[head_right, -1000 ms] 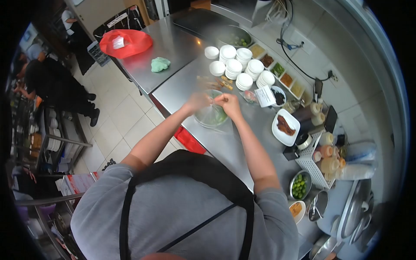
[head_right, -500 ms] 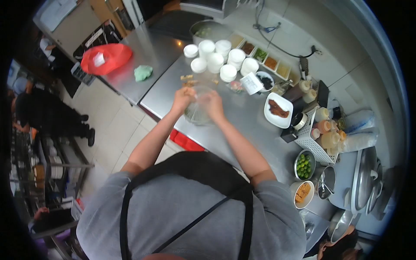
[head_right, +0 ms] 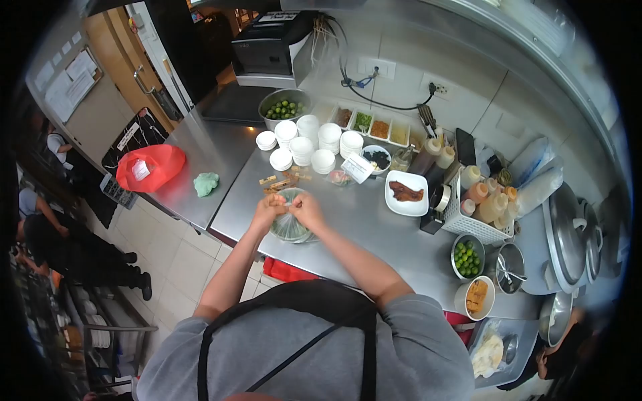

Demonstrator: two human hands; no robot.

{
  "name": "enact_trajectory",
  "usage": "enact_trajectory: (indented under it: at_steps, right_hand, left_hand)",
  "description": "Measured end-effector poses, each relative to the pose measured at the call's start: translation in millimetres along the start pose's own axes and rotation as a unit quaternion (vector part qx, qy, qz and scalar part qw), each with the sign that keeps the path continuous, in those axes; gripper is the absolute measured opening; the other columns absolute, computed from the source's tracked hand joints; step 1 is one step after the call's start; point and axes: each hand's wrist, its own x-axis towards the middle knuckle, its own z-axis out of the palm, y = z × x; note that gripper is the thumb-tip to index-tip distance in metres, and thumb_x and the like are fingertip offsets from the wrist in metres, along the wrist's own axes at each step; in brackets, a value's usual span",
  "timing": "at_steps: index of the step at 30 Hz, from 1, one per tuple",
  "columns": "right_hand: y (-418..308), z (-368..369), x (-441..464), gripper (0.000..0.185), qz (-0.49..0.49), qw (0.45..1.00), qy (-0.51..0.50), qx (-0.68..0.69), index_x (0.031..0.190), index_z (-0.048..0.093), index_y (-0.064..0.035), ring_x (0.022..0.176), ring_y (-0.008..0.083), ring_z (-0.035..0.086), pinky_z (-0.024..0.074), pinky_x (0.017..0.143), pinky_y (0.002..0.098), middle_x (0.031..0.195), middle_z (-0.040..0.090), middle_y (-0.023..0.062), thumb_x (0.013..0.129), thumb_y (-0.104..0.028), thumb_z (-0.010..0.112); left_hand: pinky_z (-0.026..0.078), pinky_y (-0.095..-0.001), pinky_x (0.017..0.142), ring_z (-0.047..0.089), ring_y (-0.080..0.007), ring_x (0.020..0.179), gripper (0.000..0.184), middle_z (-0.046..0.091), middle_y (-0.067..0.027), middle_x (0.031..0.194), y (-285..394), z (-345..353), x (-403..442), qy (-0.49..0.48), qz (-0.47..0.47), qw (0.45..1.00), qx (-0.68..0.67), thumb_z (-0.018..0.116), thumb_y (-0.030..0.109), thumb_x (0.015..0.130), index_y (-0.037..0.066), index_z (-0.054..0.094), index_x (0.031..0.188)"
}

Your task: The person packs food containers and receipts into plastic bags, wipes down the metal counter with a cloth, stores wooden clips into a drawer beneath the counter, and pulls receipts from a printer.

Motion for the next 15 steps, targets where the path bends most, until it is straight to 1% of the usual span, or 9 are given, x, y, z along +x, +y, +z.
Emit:
enact_trajectory:
  at_steps: [1, 3, 5, 7, 8, 9, 12, 13, 15]
  right_hand:
    - [-1.9, -2.7, -0.3, 0.015, 0.007, 1.0, -0.001, 0.003, 0.067, 0.057, 0.0014, 0.061, 0.019, 0.056, 0.0459, 0.058, 0.0295, 0.07, 0.054, 0.0099, 0.061, -0.009, 0.067]
    - [-10.7, -9.9, 1.5, 0.015, 0.048, 0.998, -0.048, 0.013, 0.066, 0.056, -0.0023, 0.064, 0.0196, 0.056, 0.0437, 0.06, 0.0312, 0.072, 0.057, 0.0103, 0.064, -0.014, 0.066]
    - [-3.4, -10.8, 5.3, 0.013, 0.065, 0.994, -0.072, 0.043, 0.068, 0.058, 0.0011, 0.061, 0.0178, 0.055, 0.0451, 0.059, 0.0277, 0.071, 0.055, 0.0096, 0.063, -0.008, 0.067]
    - [8.4, -8.2, 5.9, 0.01, 0.021, 0.997, -0.057, 0.052, 0.068, 0.059, 0.0014, 0.062, 0.0179, 0.056, 0.045, 0.059, 0.0278, 0.071, 0.054, 0.0095, 0.065, -0.005, 0.065]
    - [7.6, -8.3, 5.0, 0.01, 0.031, 0.997, -0.054, 0.055, 0.068, 0.059, 0.0014, 0.062, 0.0179, 0.056, 0.045, 0.059, 0.0278, 0.071, 0.054, 0.0095, 0.065, -0.005, 0.065]
    - [6.4, -8.5, 4.1, 0.009, 0.013, 0.998, -0.051, 0.043, 0.069, 0.059, 0.0018, 0.062, 0.0179, 0.056, 0.0451, 0.059, 0.0278, 0.071, 0.054, 0.0095, 0.065, -0.004, 0.064]
    - [7.7, -7.8, 2.7, 0.008, -0.026, 0.999, -0.036, 0.022, 0.07, 0.059, 0.0024, 0.063, 0.0181, 0.057, 0.0454, 0.06, 0.0278, 0.072, 0.055, 0.0096, 0.066, -0.002, 0.063]
    - [7.0, -7.6, 2.0, 0.007, -0.05, 0.998, -0.026, 0.012, 0.07, 0.059, 0.0027, 0.064, 0.0181, 0.057, 0.0456, 0.06, 0.0278, 0.072, 0.055, 0.0096, 0.066, -0.002, 0.063]
    - [6.1, -8.7, 2.7, 0.006, -0.042, 0.998, -0.031, 0.022, 0.071, 0.059, 0.0026, 0.065, 0.018, 0.057, 0.0459, 0.061, 0.0276, 0.073, 0.055, 0.0098, 0.067, -0.001, 0.062]
  left_hand:
    - [0.043, -0.0203, 0.061, 0.053, -0.0089, 0.066, 0.021, 0.056, -0.003, 0.076, 0.0, 0.6, 1.4, -0.004, -0.003, 1.0, -0.022, 0.057, -0.004, 0.068, 0.001, 0.051, 0.088]
    - [0.043, -0.0199, 0.064, 0.053, -0.0088, 0.069, 0.022, 0.056, -0.0028, 0.078, -2.5, -1.7, 1.4, -0.009, -0.025, 0.999, -0.042, 0.058, -0.003, 0.07, 0.002, 0.051, 0.09]
    - [0.042, -0.0199, 0.068, 0.053, -0.0086, 0.074, 0.022, 0.056, -0.002, 0.081, -1.0, -5.8, 5.0, -0.09, -0.039, 0.992, -0.075, 0.058, -0.001, 0.073, 0.002, 0.051, 0.093]
    - [0.042, -0.0198, 0.068, 0.053, -0.0086, 0.075, 0.022, 0.056, -0.0017, 0.081, -1.9, -8.6, 9.7, -0.111, -0.057, 0.991, -0.05, 0.058, 0.0, 0.074, 0.003, 0.051, 0.094]
    - [0.042, -0.0197, 0.069, 0.053, -0.0086, 0.076, 0.022, 0.057, -0.0014, 0.081, 0.3, -7.5, 10.4, -0.129, -0.055, 0.99, -0.028, 0.057, 0.001, 0.074, 0.003, 0.051, 0.095]
    - [0.042, -0.0197, 0.069, 0.053, -0.0086, 0.076, 0.022, 0.057, -0.0014, 0.081, 1.4, -5.6, 8.9, -0.133, -0.063, 0.989, -0.026, 0.057, 0.001, 0.074, 0.003, 0.051, 0.095]
    - [0.042, -0.0195, 0.067, 0.053, -0.0087, 0.076, 0.023, 0.057, -0.0025, 0.081, 9.2, 1.8, 3.3, -0.059, -0.021, 0.993, 0.098, 0.055, 0.002, 0.076, 0.002, 0.05, 0.098]
    - [0.042, -0.0195, 0.067, 0.053, -0.0087, 0.076, 0.023, 0.057, -0.0025, 0.081, 7.2, 1.6, 3.0, -0.061, -0.025, 0.993, 0.099, 0.055, 0.002, 0.076, 0.002, 0.05, 0.098]
    - [0.042, -0.0201, 0.067, 0.053, -0.0089, 0.075, 0.025, 0.058, -0.0033, 0.081, 4.4, -0.7, 3.7, -0.047, 0.004, 0.988, 0.149, 0.055, 0.002, 0.075, 0.001, 0.05, 0.1]
